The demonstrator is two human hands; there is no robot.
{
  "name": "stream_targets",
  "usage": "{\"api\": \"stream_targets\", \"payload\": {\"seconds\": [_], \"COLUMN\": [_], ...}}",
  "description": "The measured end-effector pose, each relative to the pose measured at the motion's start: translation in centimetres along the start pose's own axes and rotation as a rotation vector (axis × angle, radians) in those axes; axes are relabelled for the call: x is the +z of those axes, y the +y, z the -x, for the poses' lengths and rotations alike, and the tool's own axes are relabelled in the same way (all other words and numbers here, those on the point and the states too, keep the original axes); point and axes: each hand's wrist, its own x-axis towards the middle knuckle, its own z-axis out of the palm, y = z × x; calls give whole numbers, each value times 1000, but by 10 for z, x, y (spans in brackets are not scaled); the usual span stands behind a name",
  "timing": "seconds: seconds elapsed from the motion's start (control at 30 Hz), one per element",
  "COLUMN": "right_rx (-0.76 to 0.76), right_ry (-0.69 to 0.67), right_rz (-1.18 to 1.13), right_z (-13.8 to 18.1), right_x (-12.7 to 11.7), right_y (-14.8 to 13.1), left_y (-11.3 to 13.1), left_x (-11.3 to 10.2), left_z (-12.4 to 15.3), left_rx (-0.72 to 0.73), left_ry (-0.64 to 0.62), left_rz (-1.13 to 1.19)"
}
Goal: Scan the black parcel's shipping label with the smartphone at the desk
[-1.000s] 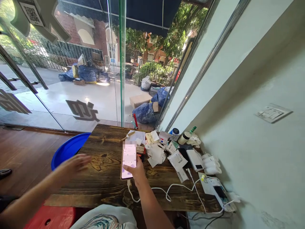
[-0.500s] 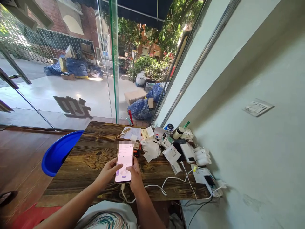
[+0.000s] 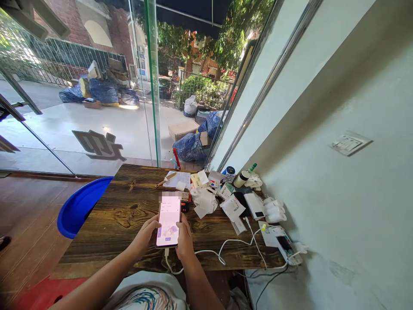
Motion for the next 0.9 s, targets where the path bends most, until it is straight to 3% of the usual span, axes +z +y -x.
{"api": "stream_targets", "payload": {"seconds": [0.13,0.3,0.43,0.53,0.67,0.8,0.9], "right_rx": [-7,-92,-156,-99,-42,-58,-59], "right_ry": [-163,-422,-497,-497,-363,-254,-231], "right_rz": [12,211,246,157,59,116,161], "right_z": [2,9,13,14,11,9,9], "right_x": [-3,-9,-12,-12,-9,-8,-11], "right_y": [-3,-9,-11,-9,2,15,20], "left_y": [-3,-4,0,4,10,18,20], "left_x": [-3,-1,6,7,0,-10,-16], "left_z": [-3,-1,4,2,-12,-26,-32], "left_rx": [34,1,-3,10,54,101,50], "left_ry": [-12,17,4,16,80,158,136], "left_rz": [-1,6,51,46,-39,-187,-231]}}
